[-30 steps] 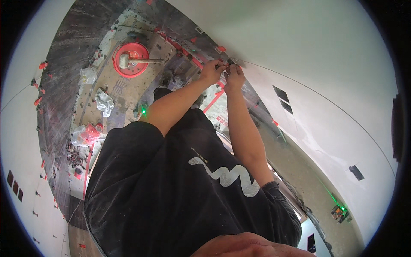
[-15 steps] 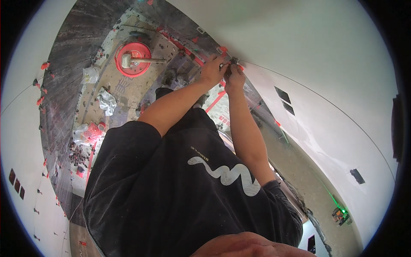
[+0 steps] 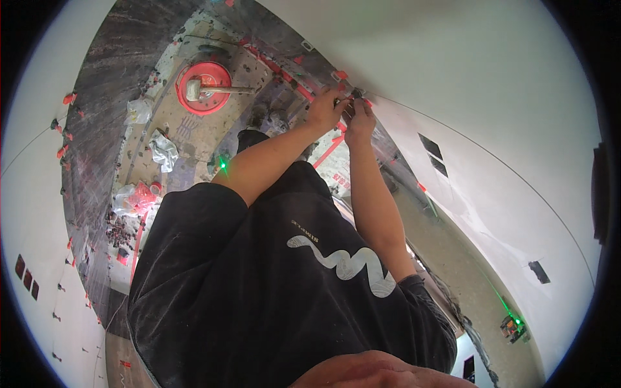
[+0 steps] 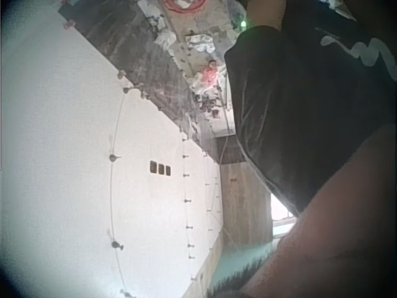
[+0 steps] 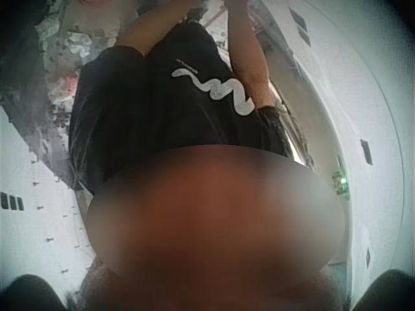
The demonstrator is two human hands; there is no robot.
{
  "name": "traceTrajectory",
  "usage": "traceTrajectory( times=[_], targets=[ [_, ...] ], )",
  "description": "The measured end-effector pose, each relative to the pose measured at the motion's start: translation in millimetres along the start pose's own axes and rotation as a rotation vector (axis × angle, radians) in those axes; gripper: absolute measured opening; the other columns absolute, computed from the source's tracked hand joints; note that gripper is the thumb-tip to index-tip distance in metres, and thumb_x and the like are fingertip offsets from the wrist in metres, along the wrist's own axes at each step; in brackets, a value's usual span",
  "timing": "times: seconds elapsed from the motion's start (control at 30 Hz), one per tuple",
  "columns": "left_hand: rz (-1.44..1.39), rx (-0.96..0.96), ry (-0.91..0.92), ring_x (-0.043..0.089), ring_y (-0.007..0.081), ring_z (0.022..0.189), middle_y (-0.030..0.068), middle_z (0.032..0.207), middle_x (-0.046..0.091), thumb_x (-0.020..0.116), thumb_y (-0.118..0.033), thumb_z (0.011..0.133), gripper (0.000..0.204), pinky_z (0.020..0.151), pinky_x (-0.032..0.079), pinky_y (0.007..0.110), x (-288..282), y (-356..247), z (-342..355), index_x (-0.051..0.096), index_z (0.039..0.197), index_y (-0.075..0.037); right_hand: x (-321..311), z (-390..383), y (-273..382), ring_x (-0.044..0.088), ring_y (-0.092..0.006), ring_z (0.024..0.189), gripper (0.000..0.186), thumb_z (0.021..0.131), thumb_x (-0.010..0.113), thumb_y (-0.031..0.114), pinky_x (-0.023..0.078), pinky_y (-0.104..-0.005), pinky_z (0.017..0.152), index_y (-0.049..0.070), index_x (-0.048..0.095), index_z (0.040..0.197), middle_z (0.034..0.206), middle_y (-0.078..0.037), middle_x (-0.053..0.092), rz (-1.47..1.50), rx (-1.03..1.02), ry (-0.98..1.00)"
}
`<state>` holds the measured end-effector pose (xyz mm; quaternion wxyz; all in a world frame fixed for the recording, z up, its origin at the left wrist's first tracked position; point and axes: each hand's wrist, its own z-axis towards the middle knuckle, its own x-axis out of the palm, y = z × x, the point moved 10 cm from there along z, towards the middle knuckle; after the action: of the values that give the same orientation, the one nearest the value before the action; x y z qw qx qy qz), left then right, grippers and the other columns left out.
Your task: Installing large format wall tiles using a leveling system, spacers, and a rubber mallet.
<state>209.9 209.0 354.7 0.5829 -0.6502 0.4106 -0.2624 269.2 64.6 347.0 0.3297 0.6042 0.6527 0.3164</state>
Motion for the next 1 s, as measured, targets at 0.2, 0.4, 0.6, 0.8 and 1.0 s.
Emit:
traceTrajectory(
  times=[0.2,0.4,0.6,0.8,1.0],
  targets=[
    [0.150,-0.005,0.014,0.060,0.0327,0.083,0.0149,0.096,0.059,0.067,-0.021,0.082,0.017,0.072,0.049,0.041,-2,-4,5,0.063,0.089,-0.005,6,-7,11,0.062,-0.0129,0.074,0.020,0.089,0.061,0.019,0.048,-0.0261,0.063,0.000,0.066,0.095,0.086,-0.006,0.067,-0.119,-0.108,-0.025],
    [0.092,-0.079,0.055,0.059,0.0339,0.098,0.0145,0.100,0.059,0.066,-0.018,0.079,0.015,0.077,0.049,0.043,13,-1,8,0.065,0.091,-0.009,1,3,8,0.061,-0.0126,0.076,0.024,0.087,0.063,0.018,0.048,-0.0274,0.064,-0.002,0.067,0.099,0.090,-0.008,0.068,-0.200,-0.153,-0.091],
    [0.086,-0.101,0.046,0.059,0.0365,0.094,0.0153,0.099,0.061,0.063,-0.021,0.081,0.016,0.079,0.047,0.044,8,-2,4,0.068,0.090,-0.009,4,18,5,0.060,-0.0149,0.070,0.028,0.083,0.067,0.015,0.048,-0.0260,0.061,-0.010,0.064,0.097,0.084,-0.012,0.067,-0.043,-0.111,-0.154],
    [-0.296,-0.710,0.301,0.056,0.0226,0.057,0.0080,0.071,0.055,0.057,-0.033,0.093,0.029,0.047,0.044,0.036,26,34,-21,0.063,0.087,-0.006,10,-5,28,0.059,-0.0174,0.059,0.025,0.081,0.066,0.014,0.047,-0.0291,0.057,-0.010,0.066,0.086,0.069,-0.011,0.065,-0.205,-0.153,-0.267],
    [-0.845,-1.034,0.440,0.035,0.0067,0.047,-0.0034,0.063,0.047,0.056,-0.037,0.094,0.024,0.038,0.025,0.022,63,54,-35,0.061,0.089,-0.014,9,2,27,0.057,-0.0166,0.063,0.031,0.087,0.063,0.027,0.046,-0.0334,0.057,-0.003,0.069,0.082,0.070,-0.006,0.064,-0.509,-0.206,-0.321]
  ],
)
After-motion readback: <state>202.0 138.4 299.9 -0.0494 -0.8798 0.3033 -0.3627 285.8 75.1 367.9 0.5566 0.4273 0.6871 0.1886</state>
